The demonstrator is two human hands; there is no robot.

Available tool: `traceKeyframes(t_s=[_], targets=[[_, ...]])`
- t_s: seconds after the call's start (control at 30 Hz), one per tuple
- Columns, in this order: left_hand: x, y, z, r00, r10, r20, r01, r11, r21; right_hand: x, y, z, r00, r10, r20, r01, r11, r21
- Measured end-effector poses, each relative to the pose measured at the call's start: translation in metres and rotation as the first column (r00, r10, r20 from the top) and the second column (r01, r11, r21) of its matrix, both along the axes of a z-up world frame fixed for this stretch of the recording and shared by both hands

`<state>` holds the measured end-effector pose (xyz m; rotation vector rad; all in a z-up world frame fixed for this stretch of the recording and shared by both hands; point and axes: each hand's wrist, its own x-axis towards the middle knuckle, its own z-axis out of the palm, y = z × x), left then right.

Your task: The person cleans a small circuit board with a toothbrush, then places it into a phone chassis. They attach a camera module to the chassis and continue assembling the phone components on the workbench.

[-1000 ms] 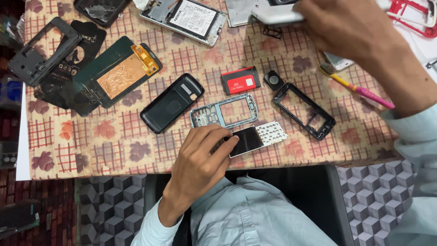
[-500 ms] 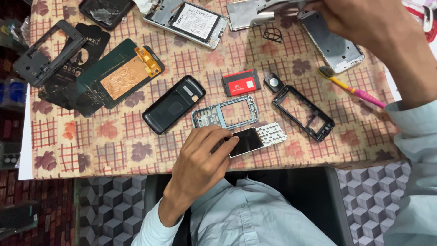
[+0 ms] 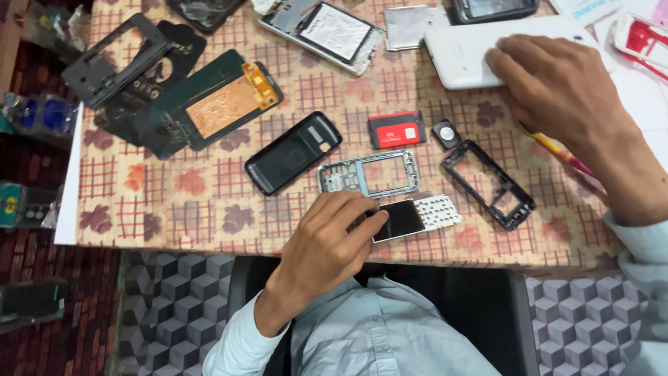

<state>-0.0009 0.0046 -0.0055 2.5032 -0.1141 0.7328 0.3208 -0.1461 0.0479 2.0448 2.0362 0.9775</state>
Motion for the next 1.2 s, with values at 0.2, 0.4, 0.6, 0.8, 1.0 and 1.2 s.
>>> traceKeyframes(t_s=[0.2,0.4,0.6,0.8,1.0,1.2], targets=[[-0.003,-0.001,0.000,1.000,0.010,0.018,-0.009,1.000,-0.011,0.000,0.000,-0.001,0.986,-0.059,-0.154,0.047,0.996,-0.079],[-0.003,-0.001,-0.001,1.000,0.000,0.028,0.000,1.000,-0.008,0.012,0.002,-0.008,0.930,-0.136,-0.341,0.094,0.986,-0.137],[-0.006,-0.002,0.001,1.000,-0.015,-0.004,0.014,0.999,-0.033,0.015,-0.001,-0.013,0.935,-0.172,-0.310,0.125,0.978,-0.165],[-0.010,-0.004,0.013,0.998,-0.041,-0.043,0.039,0.998,-0.047,0.017,-0.003,-0.008,0.912,-0.158,-0.379,0.106,0.982,-0.154],[-0.007,-0.007,0.019,0.996,-0.033,-0.082,0.031,0.999,-0.025,0.012,-0.011,-0.008,0.932,-0.112,-0.346,0.069,0.989,-0.134],[-0.001,-0.014,0.014,0.999,0.005,-0.040,-0.005,1.000,-0.006,0.013,-0.016,-0.014,0.896,-0.112,-0.430,0.058,0.989,-0.136]])
